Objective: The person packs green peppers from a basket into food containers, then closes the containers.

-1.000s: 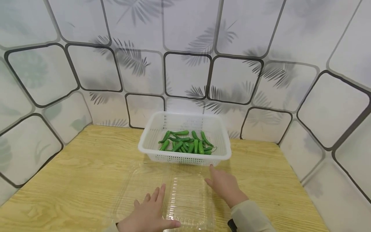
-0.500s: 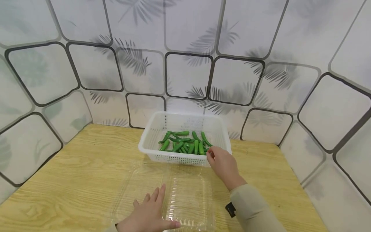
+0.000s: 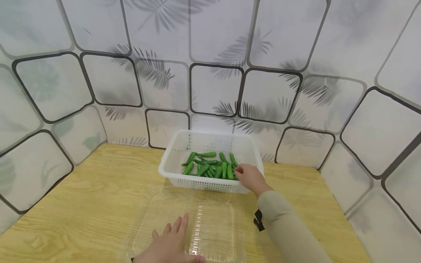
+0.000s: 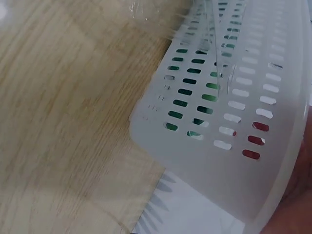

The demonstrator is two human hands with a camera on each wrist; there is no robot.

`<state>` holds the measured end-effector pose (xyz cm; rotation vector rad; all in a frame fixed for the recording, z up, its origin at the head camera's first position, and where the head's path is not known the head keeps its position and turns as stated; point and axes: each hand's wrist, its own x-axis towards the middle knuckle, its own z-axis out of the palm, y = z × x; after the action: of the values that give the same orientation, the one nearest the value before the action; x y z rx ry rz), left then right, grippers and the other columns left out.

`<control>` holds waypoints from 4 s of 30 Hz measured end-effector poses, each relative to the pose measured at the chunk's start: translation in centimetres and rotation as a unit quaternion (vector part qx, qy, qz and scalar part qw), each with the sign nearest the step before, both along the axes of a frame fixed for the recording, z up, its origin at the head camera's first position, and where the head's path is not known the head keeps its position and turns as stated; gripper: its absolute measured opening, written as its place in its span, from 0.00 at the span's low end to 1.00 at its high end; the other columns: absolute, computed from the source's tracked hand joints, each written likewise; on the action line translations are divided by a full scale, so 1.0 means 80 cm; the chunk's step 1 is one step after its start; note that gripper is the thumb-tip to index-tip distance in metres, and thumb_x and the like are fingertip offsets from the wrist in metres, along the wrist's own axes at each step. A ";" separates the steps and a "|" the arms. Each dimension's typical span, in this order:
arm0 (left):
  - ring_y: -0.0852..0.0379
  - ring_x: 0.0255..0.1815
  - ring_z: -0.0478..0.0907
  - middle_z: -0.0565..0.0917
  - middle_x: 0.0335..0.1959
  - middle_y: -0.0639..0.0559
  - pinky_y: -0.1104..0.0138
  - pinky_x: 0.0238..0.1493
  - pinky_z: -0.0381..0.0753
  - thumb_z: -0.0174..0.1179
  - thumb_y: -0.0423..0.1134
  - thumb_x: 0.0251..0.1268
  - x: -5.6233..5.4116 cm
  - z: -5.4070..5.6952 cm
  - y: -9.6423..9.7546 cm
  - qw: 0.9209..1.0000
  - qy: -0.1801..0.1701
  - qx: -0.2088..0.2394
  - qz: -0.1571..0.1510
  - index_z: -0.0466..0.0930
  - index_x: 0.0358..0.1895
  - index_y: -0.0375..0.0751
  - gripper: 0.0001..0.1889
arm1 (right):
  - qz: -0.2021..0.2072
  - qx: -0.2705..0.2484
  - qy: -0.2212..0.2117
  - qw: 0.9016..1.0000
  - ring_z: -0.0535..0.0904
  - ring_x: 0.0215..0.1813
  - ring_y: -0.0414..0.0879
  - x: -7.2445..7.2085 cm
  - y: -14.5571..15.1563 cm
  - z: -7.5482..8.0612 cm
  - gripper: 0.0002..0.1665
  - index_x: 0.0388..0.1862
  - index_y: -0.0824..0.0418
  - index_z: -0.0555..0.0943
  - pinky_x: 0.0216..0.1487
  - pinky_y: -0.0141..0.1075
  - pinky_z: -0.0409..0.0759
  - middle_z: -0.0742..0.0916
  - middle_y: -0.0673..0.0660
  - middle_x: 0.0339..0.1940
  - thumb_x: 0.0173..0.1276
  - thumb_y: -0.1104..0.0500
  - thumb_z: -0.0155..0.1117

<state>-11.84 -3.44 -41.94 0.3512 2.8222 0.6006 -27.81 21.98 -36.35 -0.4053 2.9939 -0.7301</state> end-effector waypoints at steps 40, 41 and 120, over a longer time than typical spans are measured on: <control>0.25 0.59 0.64 0.66 0.64 0.34 0.26 0.45 0.55 0.62 0.75 0.36 -0.005 -0.010 0.001 1.000 0.008 -0.026 0.014 0.54 0.70 0.37 0.60 | 0.115 0.047 -0.141 0.982 0.74 0.34 0.52 -0.055 -0.010 -0.015 0.29 0.66 0.69 0.66 0.46 0.46 0.72 0.80 0.67 0.45 0.65 0.70 0.46; 0.25 0.59 0.64 0.66 0.64 0.34 0.26 0.45 0.55 0.61 0.75 0.35 -0.004 -0.010 0.001 1.000 0.008 -0.026 0.015 0.54 0.70 0.37 0.61 | 0.107 0.037 -0.139 0.984 0.75 0.36 0.55 -0.055 -0.011 -0.016 0.29 0.66 0.68 0.66 0.45 0.47 0.72 0.80 0.67 0.42 0.64 0.71 0.47; 0.24 0.59 0.62 0.64 0.66 0.33 0.25 0.44 0.53 0.59 0.77 0.35 -0.008 0.001 0.000 0.999 -0.048 -0.004 0.014 0.53 0.71 0.36 0.63 | 0.267 0.013 0.278 0.923 0.79 0.43 0.42 0.075 -0.044 -0.044 0.19 0.44 0.58 0.80 0.42 0.34 0.78 0.80 0.50 0.42 0.53 0.67 0.71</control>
<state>-12.46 -3.40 -41.89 0.2750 2.7401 0.5952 -21.82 18.47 -39.88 -1.5861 3.0858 -0.5873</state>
